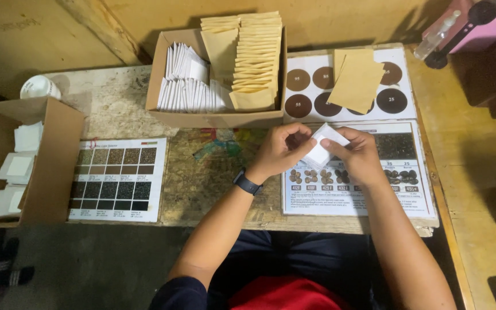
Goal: The person places white envelopes inside larger paper envelopes by hand and organizes the finished packages into a cardboard box.
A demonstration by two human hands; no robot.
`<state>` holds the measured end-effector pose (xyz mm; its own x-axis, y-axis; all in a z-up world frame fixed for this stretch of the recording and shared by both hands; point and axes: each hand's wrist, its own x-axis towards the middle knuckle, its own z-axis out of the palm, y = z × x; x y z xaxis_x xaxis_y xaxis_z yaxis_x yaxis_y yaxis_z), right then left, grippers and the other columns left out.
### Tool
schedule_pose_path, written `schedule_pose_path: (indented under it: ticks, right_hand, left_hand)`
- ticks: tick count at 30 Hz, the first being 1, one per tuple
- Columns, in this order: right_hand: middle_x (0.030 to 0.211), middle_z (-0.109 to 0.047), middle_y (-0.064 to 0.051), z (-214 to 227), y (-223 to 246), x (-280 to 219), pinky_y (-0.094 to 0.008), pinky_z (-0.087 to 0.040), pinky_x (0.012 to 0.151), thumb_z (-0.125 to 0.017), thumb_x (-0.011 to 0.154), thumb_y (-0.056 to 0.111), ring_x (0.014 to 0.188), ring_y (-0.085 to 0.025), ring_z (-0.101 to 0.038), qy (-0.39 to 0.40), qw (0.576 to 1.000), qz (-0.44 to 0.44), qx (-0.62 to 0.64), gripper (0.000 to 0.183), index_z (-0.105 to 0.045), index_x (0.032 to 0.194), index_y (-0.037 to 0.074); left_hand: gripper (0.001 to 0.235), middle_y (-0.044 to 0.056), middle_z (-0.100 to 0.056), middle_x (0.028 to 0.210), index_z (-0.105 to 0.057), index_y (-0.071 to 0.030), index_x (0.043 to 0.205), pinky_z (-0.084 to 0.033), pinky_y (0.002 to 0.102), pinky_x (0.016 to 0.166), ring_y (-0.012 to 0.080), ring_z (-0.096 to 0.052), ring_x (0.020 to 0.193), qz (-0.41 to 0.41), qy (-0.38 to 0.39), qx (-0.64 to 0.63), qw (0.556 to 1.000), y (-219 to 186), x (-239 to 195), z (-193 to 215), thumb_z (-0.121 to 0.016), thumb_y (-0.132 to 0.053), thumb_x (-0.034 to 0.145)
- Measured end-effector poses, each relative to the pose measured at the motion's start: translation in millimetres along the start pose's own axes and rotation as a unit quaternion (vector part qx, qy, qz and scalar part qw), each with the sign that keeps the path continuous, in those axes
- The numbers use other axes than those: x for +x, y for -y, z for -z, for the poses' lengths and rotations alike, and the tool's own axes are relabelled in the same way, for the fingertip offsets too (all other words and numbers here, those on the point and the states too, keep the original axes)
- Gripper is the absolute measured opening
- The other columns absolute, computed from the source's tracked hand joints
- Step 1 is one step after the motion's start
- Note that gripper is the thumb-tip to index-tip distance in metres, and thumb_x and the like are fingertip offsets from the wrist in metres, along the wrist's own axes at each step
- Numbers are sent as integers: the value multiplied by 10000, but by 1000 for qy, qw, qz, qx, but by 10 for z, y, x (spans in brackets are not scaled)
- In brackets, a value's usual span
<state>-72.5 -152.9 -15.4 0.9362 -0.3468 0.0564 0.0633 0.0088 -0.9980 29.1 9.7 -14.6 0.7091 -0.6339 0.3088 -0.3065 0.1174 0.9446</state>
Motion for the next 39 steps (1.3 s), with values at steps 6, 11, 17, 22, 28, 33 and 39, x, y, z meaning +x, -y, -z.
schedule_pose_path:
  ticks: [6, 11, 17, 22, 28, 33, 39]
  right_hand:
    - [728, -704, -130, 47, -19, -10, -267, -511, 652, -785, 875, -1, 667, -159, -630, 30, 1000, -4, -4, 63, -753, 923, -25]
    - [693, -690, -136, 36, -24, 6, -241, -484, 553, -754, 898, -15, 566, -149, -603, 32, 999, 2, -22, 23, -748, 909, -35]
    - [669, -687, -164, -12, 29, 18, -244, -453, 514, -735, 883, -37, 496, -155, -574, 52, 998, -4, -26, 28, -752, 905, -42]
    - [690, -691, -153, 26, 9, 13, -280, -454, 603, -738, 895, -30, 583, -180, -604, 26, 999, -16, -29, 15, -748, 884, -30]
    - [730, -707, -138, 7, 212, -79, -296, -454, 665, -745, 910, 3, 637, -169, -611, 13, 999, -29, -27, 17, -756, 900, -4]
    - [632, -677, -161, 87, 85, -66, -237, -378, 454, -720, 908, -15, 395, -157, -507, 71, 997, -2, -25, 21, -730, 890, -16]
    - [648, -713, -181, -18, -51, 62, -244, -388, 455, -726, 871, -27, 409, -139, -527, 137, 989, 16, -48, 41, -746, 887, -59]
  left_hand:
    - [48, 91, -686, 634, -729, -66, 833, -522, 236, 502, 121, -654, 607, -9, 17, 18, 1000, 109, -4, -40, -724, -98, 868]
    - [57, 119, -694, 652, -727, -44, 848, -528, 254, 509, 144, -657, 610, -10, 11, 17, 1000, 82, -8, -19, -729, -99, 865]
    - [59, 111, -692, 652, -718, -54, 824, -522, 255, 496, 132, -648, 614, -7, 15, 25, 1000, 196, 12, -24, -747, -99, 848]
    - [82, 138, -691, 675, -717, -28, 844, -528, 258, 510, 137, -639, 621, 11, 3, 5, 1000, 197, -21, -10, -756, -100, 845]
    - [89, 153, -656, 665, -717, -17, 878, -525, 262, 502, 137, -629, 617, 19, 2, -24, 1000, 139, -32, 1, -745, -97, 852]
    - [83, 120, -667, 668, -728, -22, 926, -514, 233, 504, 124, -647, 625, -3, -12, -28, 1000, 206, -26, 30, -729, -85, 873]
    - [76, 96, -663, 654, -732, -54, 901, -519, 238, 513, 122, -633, 615, -3, 14, -2, 1000, 19, 21, 48, -726, -128, 888]
